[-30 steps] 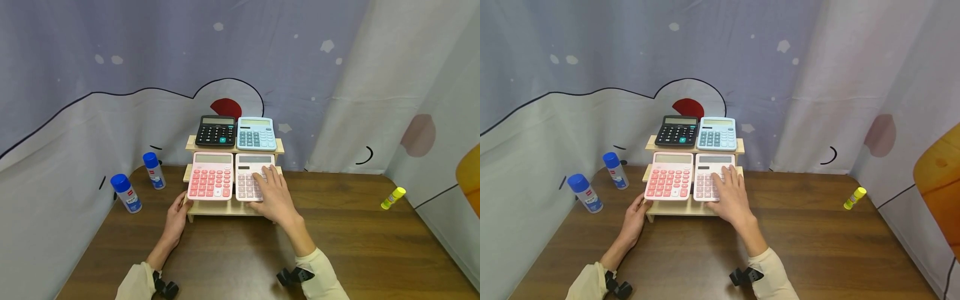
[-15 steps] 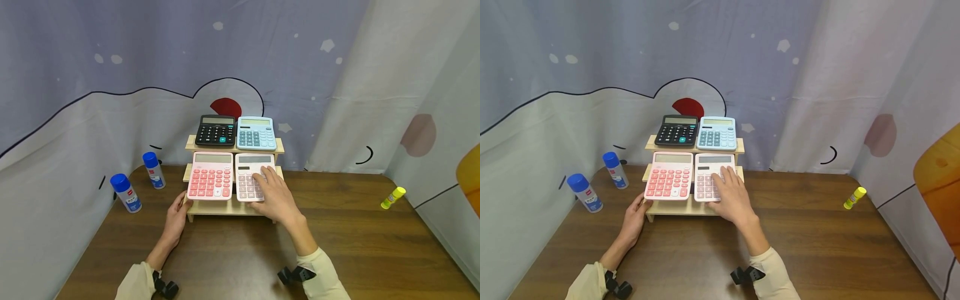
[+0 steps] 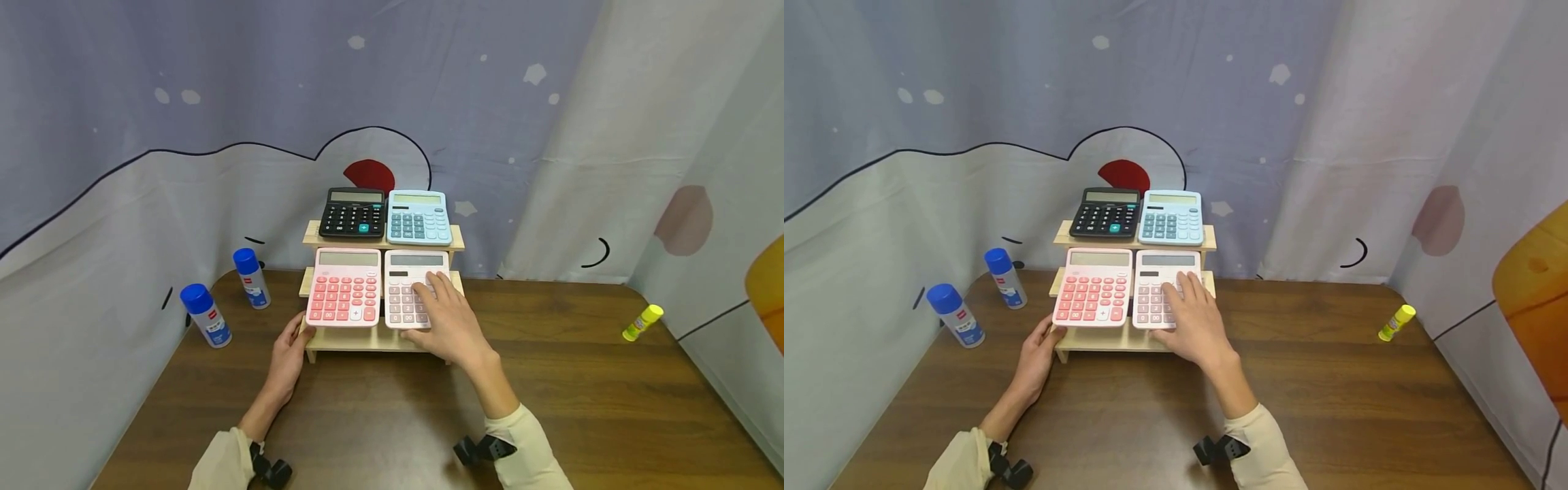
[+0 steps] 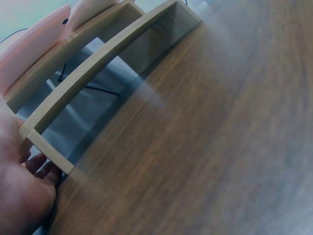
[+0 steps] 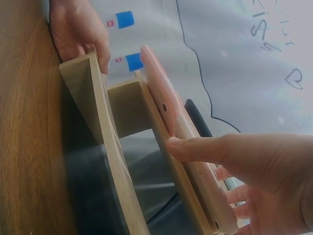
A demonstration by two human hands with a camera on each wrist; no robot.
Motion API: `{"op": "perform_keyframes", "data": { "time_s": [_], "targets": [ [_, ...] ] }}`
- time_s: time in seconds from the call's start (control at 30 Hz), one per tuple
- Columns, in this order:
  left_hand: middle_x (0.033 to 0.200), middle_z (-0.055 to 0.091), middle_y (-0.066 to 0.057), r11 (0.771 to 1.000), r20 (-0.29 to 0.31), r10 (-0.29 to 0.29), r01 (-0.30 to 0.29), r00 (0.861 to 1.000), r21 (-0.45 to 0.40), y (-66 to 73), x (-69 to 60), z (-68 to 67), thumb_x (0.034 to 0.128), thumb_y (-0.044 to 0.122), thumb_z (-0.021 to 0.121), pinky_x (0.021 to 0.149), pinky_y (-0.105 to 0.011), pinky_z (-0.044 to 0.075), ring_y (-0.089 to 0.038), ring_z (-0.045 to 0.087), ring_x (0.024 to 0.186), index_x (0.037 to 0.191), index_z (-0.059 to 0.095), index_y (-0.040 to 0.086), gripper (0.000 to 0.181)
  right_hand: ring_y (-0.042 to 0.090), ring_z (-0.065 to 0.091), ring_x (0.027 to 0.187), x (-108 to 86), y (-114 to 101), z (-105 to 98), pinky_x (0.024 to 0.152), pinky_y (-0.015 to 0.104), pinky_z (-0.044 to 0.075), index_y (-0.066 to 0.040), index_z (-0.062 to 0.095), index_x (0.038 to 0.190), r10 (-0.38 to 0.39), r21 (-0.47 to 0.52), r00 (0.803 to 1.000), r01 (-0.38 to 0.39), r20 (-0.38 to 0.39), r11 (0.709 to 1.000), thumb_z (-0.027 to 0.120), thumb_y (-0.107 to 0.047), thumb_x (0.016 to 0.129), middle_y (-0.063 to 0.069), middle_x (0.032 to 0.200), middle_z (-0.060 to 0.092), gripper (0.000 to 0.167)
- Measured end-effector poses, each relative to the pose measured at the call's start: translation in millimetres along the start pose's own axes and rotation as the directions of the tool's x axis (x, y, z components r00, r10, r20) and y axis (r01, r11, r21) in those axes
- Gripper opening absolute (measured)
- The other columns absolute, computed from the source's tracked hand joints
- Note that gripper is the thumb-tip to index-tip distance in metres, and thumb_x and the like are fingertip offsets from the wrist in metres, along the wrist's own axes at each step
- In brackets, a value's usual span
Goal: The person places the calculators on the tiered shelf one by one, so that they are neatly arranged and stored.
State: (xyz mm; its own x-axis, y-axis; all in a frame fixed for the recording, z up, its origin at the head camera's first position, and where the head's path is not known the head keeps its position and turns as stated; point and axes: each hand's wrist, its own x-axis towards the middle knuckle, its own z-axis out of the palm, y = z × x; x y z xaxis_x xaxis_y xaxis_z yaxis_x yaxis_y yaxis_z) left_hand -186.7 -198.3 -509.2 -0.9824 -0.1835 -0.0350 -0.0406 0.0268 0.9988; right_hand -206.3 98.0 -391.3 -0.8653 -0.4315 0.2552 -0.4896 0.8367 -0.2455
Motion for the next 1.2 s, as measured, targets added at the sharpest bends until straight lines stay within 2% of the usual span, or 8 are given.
{"op": "perform_keyframes", "data": {
  "time_s": [0.2,0.47,0.73,1.2],
  "targets": [
    [0.159,0.037,-0.01,1.0,-0.005,0.003,-0.003,1.0,-0.006,-1.0,0.6,0.6,0.1046,0.029,0.052,0.12,-0.041,0.027,-0.021,0.034,0.144,0.153,0.036,0.009,0.055,0.036,0.024,0.15,0.5,1.8,-0.1,0.123,0.05,0.023,-0.012,0.048,0.143,0.002,0.014,1.0,-0.002,0.017,1.0,0.083,-0.046,0.077,0.019,0.156,0.036,0.082],
    [0.158,0.039,-0.012,1.0,-0.014,0.008,-0.008,1.0,0.004,-0.8,-0.5,0.9,0.1045,0.031,0.052,0.114,-0.031,0.031,-0.021,0.036,0.143,0.153,0.037,0.009,0.055,0.038,0.026,0.149,0.3,1.3,1.3,0.12,0.053,0.027,-0.011,0.049,0.143,-0.003,0.001,1.0,0.003,0.006,1.0,0.083,-0.048,0.077,0.02,0.155,0.037,0.082],
    [0.158,0.038,-0.01,1.0,0.008,0.01,-0.01,1.0,-0.019,-0.8,0.2,0.9,0.1052,0.027,0.051,0.12,-0.041,0.027,-0.021,0.034,0.144,0.152,0.038,0.01,0.052,0.038,0.027,0.148,-0.7,-0.8,1.1,0.119,0.054,0.029,-0.01,0.051,0.141,-0.009,-0.011,1.0,0.009,-0.011,1.0,0.083,-0.048,0.076,0.02,0.154,0.038,0.081],
    [0.16,0.035,-0.011,1.0,0.008,-0.001,0.001,1.0,-0.002,1.2,-0.6,-0.1,0.105,0.03,0.051,0.121,-0.044,0.026,-0.023,0.032,0.146,0.153,0.036,0.01,0.055,0.04,0.026,0.149,-0.4,-3.2,1.3,0.12,0.054,0.026,-0.011,0.05,0.142,0.008,-0.008,1.0,-0.008,-0.002,1.0,0.082,-0.049,0.077,0.021,0.155,0.037,0.082]
  ]
}}
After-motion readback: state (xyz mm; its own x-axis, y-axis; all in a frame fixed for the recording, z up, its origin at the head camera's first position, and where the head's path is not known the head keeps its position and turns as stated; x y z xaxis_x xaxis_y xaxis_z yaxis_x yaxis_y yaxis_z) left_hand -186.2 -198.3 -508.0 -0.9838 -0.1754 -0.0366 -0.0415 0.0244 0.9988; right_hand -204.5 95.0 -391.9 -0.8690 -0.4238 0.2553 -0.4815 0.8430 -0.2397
